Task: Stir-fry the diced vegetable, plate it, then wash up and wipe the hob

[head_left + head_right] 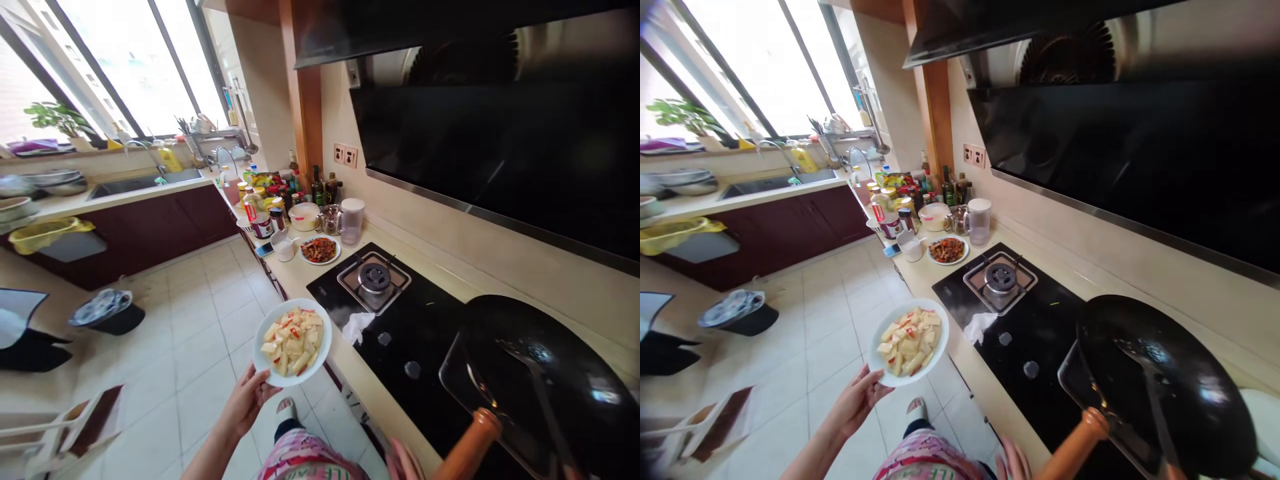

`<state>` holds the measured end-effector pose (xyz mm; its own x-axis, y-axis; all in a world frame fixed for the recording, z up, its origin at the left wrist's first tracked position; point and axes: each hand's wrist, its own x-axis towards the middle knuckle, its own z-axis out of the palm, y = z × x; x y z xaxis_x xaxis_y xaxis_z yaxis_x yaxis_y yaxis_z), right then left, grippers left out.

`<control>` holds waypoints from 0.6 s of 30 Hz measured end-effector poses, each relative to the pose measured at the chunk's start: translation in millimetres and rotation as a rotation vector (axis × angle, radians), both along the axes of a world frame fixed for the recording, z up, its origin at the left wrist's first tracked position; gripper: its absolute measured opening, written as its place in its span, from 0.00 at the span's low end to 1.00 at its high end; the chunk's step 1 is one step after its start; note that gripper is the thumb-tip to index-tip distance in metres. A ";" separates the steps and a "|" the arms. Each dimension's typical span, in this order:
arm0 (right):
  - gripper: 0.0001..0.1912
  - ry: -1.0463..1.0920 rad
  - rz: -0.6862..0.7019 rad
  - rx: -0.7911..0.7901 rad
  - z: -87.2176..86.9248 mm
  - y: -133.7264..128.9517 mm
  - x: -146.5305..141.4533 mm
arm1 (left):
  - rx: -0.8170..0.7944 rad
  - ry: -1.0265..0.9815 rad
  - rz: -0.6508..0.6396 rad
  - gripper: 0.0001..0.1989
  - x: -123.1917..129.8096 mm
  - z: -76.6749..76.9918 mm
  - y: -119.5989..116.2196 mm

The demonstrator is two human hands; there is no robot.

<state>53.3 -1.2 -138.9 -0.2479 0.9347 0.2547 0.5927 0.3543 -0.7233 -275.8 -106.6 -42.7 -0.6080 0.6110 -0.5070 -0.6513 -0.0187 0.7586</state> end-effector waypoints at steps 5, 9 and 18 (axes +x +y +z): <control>0.27 -0.067 -0.003 0.109 6.4 84.3 -154.3 | 0.008 0.027 -0.084 0.27 -75.3 4.9 -12.8; 0.21 -0.186 -0.055 0.046 18.3 136.3 -197.2 | -0.009 0.030 -0.137 0.27 -127.5 15.1 -11.4; 0.17 -0.154 0.070 -0.124 69.4 123.1 -259.6 | 0.027 -0.030 -0.272 0.33 -178.4 13.9 4.0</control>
<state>-206.3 121.9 -69.5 -0.3404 0.9357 0.0928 0.6768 0.3123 -0.6666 -454.2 -102.6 -28.8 -0.4048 0.7633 -0.5036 -0.6571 0.1401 0.7406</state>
